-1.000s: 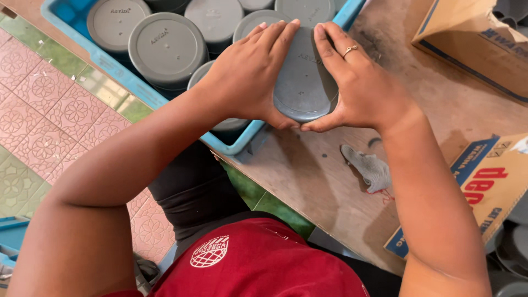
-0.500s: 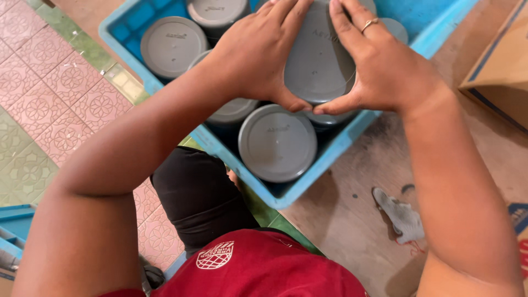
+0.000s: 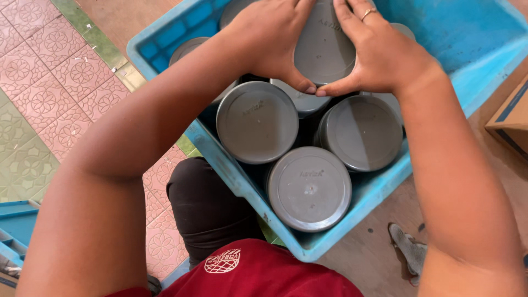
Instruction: The person takes grey circular hardware items from a blue crate and wipes them with a cloth by hand before placing them into a cardboard box.
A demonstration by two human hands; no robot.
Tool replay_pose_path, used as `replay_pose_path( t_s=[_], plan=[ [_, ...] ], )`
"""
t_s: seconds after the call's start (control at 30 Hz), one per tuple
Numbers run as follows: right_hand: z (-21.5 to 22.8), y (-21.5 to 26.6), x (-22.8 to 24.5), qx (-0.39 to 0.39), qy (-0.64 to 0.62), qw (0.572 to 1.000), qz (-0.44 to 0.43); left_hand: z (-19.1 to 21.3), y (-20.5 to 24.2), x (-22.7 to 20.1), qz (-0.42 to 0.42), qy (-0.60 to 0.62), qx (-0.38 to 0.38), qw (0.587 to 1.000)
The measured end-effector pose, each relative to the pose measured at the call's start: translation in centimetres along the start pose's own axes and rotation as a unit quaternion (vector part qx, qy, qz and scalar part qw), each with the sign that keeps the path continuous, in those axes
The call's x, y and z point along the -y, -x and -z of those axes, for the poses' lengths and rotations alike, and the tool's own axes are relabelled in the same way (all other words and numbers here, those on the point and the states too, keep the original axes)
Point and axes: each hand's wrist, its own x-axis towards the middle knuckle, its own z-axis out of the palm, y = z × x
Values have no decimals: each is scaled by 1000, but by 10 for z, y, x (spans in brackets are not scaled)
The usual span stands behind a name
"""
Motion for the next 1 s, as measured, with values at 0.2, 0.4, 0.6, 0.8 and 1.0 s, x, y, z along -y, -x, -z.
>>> replay_pose_path(
  t_s=[0.2, 0.4, 0.6, 0.8, 1.0],
  plan=[
    [-25, -6, -13, 15, -36, 999, 27, -22, 8, -1, 63, 27, 94, 993],
    [-35, -9, -9, 46, -31, 998, -9, -29, 10, 0, 62, 54, 112, 990],
    [-36, -8, -2, 80, -48, 995, -36, -22, 6, -3, 83, 79, 170, 979],
    [-28, -4, 13, 116, -75, 987, -84, -14, -5, -4, 108, 74, 246, 960],
    [-30, -2, 12, 129, -97, 984, -70, -10, -11, -5, 138, 59, 304, 941]
  ],
)
